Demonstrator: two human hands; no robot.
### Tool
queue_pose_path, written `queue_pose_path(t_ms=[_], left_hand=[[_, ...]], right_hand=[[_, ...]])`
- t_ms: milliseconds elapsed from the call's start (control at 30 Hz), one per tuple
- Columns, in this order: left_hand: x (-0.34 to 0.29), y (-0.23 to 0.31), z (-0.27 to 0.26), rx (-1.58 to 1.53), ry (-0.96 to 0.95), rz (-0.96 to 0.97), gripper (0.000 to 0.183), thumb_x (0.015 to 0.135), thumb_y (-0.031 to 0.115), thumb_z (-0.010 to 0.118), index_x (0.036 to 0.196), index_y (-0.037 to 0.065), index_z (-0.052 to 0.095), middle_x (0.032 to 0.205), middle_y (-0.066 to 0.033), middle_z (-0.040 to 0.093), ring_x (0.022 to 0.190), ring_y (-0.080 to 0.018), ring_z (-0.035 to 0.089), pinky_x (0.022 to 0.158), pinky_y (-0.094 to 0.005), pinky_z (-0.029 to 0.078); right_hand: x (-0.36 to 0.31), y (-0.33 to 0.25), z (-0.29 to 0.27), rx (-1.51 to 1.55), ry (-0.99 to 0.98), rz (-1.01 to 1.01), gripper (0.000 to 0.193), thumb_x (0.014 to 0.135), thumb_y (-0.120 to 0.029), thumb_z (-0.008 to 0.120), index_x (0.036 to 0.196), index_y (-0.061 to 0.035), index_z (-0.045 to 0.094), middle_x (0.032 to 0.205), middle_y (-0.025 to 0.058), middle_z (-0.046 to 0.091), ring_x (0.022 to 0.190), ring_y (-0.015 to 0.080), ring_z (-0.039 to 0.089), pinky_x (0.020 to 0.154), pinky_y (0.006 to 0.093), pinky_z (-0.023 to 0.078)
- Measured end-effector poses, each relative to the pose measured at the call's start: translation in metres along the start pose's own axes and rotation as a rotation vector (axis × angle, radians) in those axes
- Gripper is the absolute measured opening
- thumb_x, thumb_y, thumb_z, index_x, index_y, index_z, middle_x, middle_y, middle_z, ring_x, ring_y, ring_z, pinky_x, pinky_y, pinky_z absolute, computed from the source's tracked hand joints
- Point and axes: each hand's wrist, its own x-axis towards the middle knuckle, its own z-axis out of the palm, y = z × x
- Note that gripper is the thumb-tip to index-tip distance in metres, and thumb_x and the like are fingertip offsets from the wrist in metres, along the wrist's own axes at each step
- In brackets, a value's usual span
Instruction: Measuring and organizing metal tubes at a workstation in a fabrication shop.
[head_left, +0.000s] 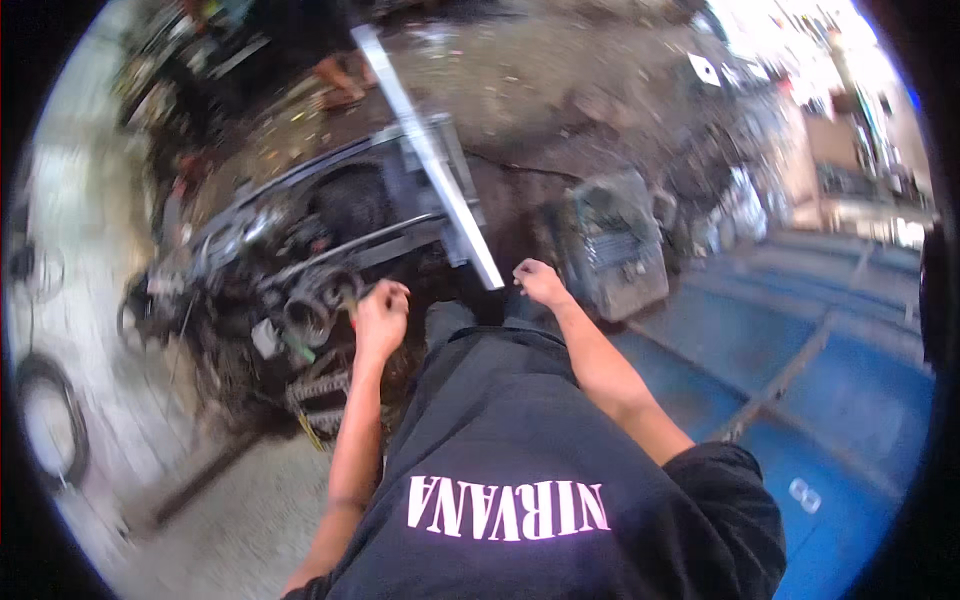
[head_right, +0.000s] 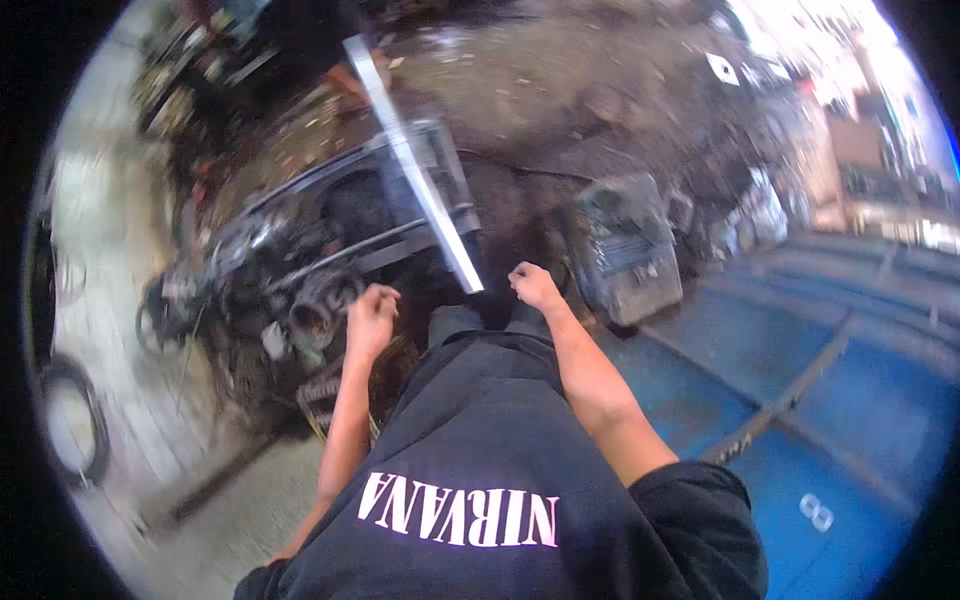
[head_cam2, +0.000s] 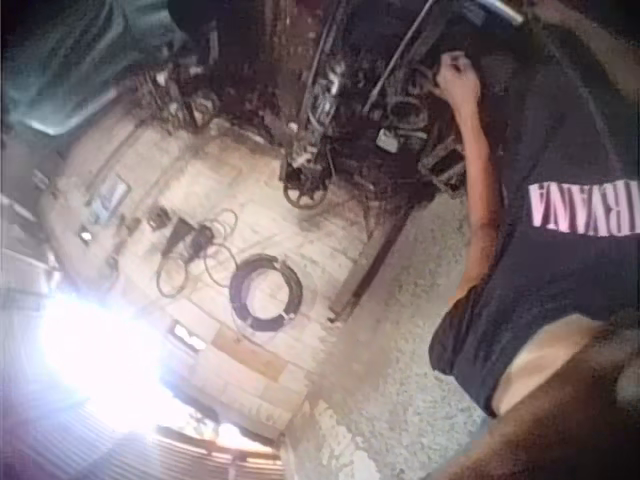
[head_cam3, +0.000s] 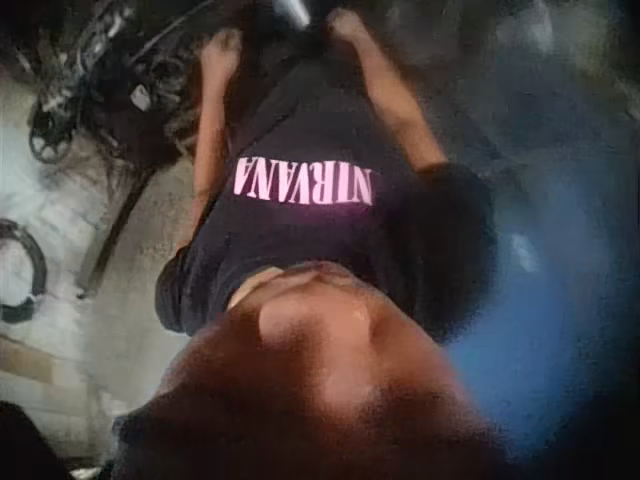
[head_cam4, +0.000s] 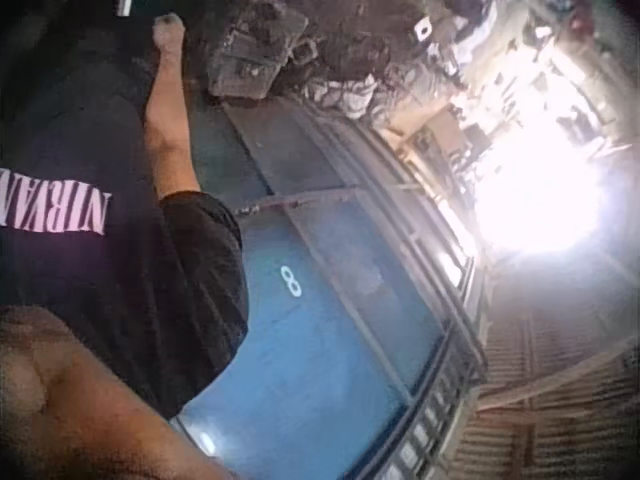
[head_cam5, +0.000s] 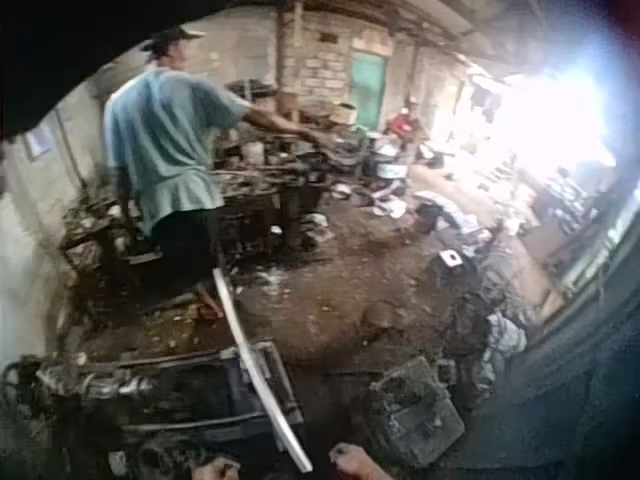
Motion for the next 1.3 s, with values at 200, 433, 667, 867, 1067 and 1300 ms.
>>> queue_pose_path(t_ms=[200,433,667,867,1067,1300], left_hand=[[0.034,0.049,0.167,0.0,-0.567,-0.03,0.024,0.088,0.018,0.055,0.104,0.002,0.064,0.084,-0.0152,0.07,0.083,-0.0235,0.07,0.075,-0.0341,0.053],[0.092,0.118,0.359,0.373,-0.693,0.084,0.031,0.086,0.027,0.055,0.108,0.006,0.064,0.102,-0.0207,0.068,0.1,-0.0359,0.064,0.088,-0.0446,0.049],[0.151,0.12,0.543,0.619,-0.686,-0.006,0.032,0.084,0.025,0.055,0.104,0.004,0.066,0.103,-0.024,0.066,0.102,-0.0385,0.063,0.091,-0.0452,0.048],[0.185,0.105,0.657,0.748,-0.757,0.371,0.053,0.079,0.02,0.062,0.125,-0.004,0.052,0.125,-0.0245,0.056,0.116,-0.041,0.053,0.099,-0.0454,0.042],[0.182,0.073,0.696,0.756,-0.666,0.479,0.066,0.074,0.018,0.067,0.132,-0.004,0.042,0.124,-0.0249,0.045,0.113,-0.0445,0.047,0.1,-0.0486,0.04],[0.194,0.071,0.704,0.757,-0.637,0.409,0.06,0.066,0.013,0.07,0.12,-0.002,0.048,0.114,-0.0227,0.05,0.109,-0.0418,0.049,0.094,-0.0493,0.042]], right_hand=[[0.0,0.093,-0.096,0.415,0.146,0.227,0.028,0.092,-0.027,0.057,0.105,-0.0028,0.062,0.092,0.0085,0.069,0.067,0.0165,0.063,0.052,0.0338,0.049],[0.039,0.226,-0.184,0.688,0.256,0.335,0.031,0.096,-0.027,0.05,0.114,-0.0029,0.056,0.094,0.0091,0.065,0.072,0.0182,0.06,0.062,0.0335,0.049],[0.134,0.355,-0.204,0.881,0.423,0.546,0.039,0.087,-0.028,0.062,0.114,0.0006,0.059,0.085,0.0087,0.066,0.065,0.0178,0.06,0.058,0.0324,0.049],[0.209,0.375,-0.21,0.701,0.751,0.591,0.059,0.08,-0.035,0.071,0.121,0.0045,0.053,0.11,0.0212,0.063,0.102,0.0342,0.06,0.094,0.0407,0.045],[0.245,0.348,-0.215,0.76,1.009,0.773,0.101,0.067,-0.036,0.082,0.134,0.0179,0.028,0.138,0.0375,0.035,0.131,0.0448,0.036,0.112,0.0439,0.028],[0.249,0.335,-0.222,0.882,0.885,0.928,0.078,0.064,-0.03,0.085,0.121,0.0119,0.051,0.127,0.0336,0.051,0.122,0.0443,0.048,0.106,0.0444,0.035]])
